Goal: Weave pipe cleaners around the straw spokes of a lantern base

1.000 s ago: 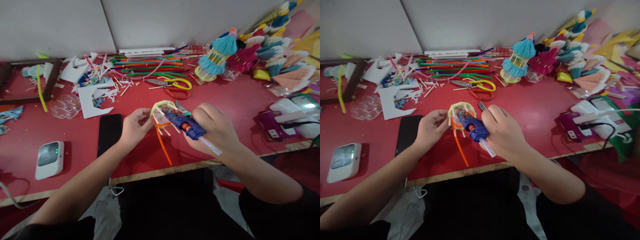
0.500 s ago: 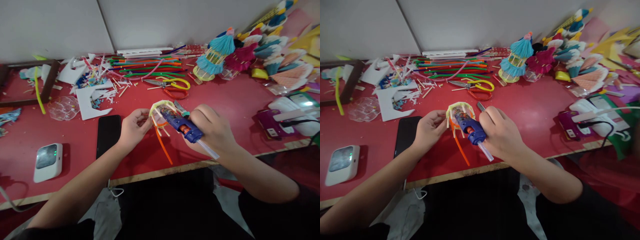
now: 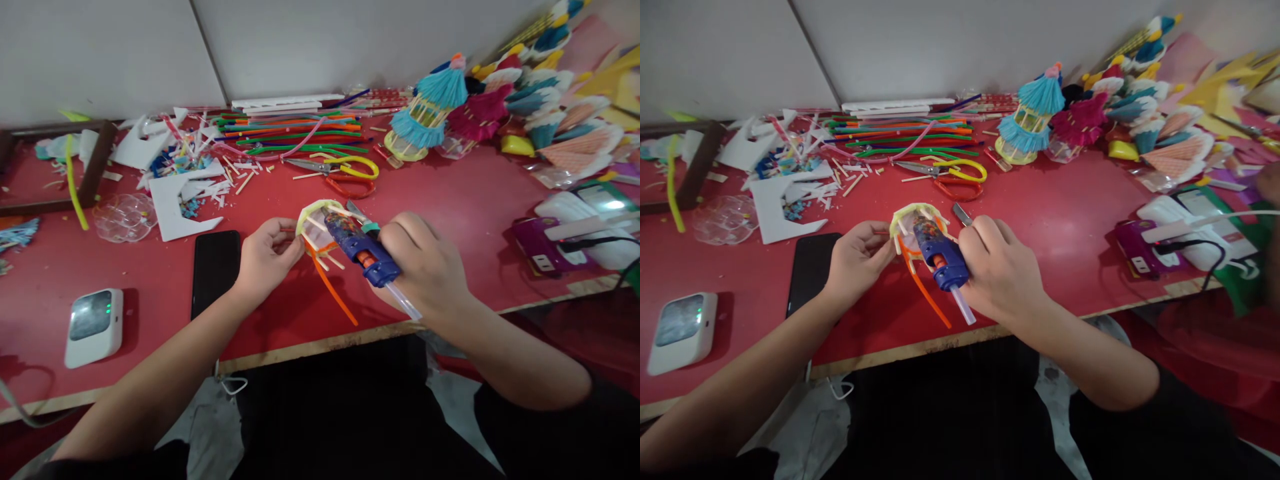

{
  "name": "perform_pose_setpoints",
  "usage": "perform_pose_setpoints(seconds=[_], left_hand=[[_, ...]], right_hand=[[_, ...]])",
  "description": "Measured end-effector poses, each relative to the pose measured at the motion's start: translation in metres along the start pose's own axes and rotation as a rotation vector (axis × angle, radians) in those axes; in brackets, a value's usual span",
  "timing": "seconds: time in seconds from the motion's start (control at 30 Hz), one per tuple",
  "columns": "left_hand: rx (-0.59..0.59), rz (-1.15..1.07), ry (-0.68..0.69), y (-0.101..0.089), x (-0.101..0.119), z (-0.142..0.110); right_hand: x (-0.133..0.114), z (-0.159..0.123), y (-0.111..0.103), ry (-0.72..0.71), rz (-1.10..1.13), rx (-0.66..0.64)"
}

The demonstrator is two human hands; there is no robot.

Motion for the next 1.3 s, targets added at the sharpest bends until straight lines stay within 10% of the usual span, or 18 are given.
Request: perform_pose_setpoints(seconds=[1.3], left_hand=[[0.04, 0.0, -0.022, -0.004, -0.002, 0.0]], right_hand=[[0.019, -0.006, 0.014, 0.102, 0.018, -0.119]])
Point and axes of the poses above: each hand's wrist, its own z-axis towards the middle knuckle, its own y-axis out of the palm, x = y × z, the point moved 10 cm from there along z, towards the middle knuckle, and after that the axes turned 13 degrees about z, right-handed, at the moved point
